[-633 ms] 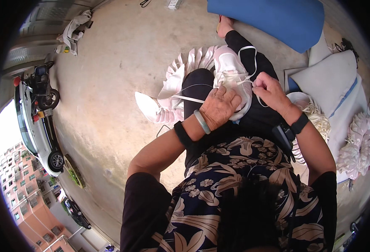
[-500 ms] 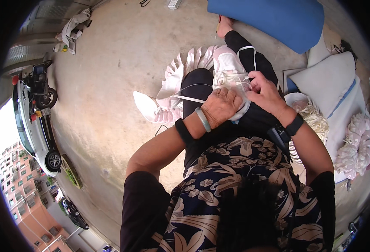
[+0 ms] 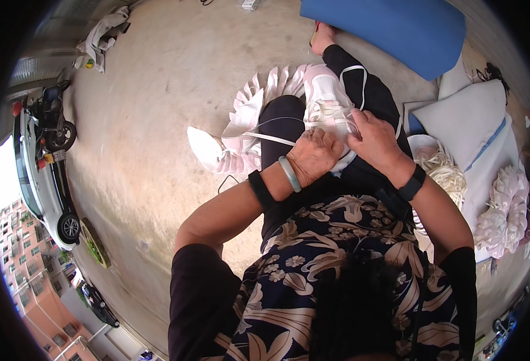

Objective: The recorder is lacing a pink and white shoe while sitting on a tiled floor.

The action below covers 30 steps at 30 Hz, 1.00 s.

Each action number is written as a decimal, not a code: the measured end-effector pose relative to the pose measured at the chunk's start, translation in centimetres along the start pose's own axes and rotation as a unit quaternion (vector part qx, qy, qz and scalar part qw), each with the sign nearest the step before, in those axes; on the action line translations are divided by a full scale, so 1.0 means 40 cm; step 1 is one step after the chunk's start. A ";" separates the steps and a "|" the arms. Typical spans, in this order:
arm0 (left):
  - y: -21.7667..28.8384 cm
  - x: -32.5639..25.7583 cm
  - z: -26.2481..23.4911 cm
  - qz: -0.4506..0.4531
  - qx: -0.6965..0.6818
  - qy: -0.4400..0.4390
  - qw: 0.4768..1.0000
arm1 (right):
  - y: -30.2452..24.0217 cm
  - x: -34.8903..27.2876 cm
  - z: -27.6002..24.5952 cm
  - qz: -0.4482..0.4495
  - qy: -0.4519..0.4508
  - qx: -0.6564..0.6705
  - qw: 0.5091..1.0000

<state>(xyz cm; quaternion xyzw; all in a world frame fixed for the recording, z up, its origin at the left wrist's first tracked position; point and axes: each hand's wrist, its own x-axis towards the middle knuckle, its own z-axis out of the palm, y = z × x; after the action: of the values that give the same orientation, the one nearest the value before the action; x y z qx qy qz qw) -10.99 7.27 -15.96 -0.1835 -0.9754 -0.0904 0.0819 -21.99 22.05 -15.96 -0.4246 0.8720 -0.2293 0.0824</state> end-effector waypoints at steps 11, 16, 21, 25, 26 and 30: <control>-0.033 0.107 -0.010 -0.159 -0.219 -0.010 0.962 | -0.015 0.023 0.024 0.028 -0.010 -0.072 0.997; -0.027 0.119 0.020 -0.229 -0.177 -0.013 0.957 | -0.003 0.012 0.023 0.047 -0.018 -0.053 0.997; -0.011 0.125 0.028 -0.254 -0.119 -0.023 0.960 | 0.051 -0.004 0.031 0.029 0.016 -0.002 0.999; -0.005 0.141 0.041 -0.231 -0.073 -0.049 0.969 | 0.069 -0.013 0.040 -0.004 0.037 0.056 0.998; -0.002 0.150 0.046 -0.229 -0.060 -0.040 0.971 | 0.071 -0.015 0.041 -0.003 0.040 0.058 0.998; 0.026 0.174 0.039 -0.224 -0.044 -0.047 0.972 | 0.092 -0.024 0.053 -0.009 0.063 0.092 0.994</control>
<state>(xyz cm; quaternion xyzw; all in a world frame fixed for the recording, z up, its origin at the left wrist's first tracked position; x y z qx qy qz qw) -17.19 10.92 -15.97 0.0324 -0.9896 -0.1403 0.0055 -23.26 24.06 -19.59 -0.4077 0.8467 -0.3358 0.0639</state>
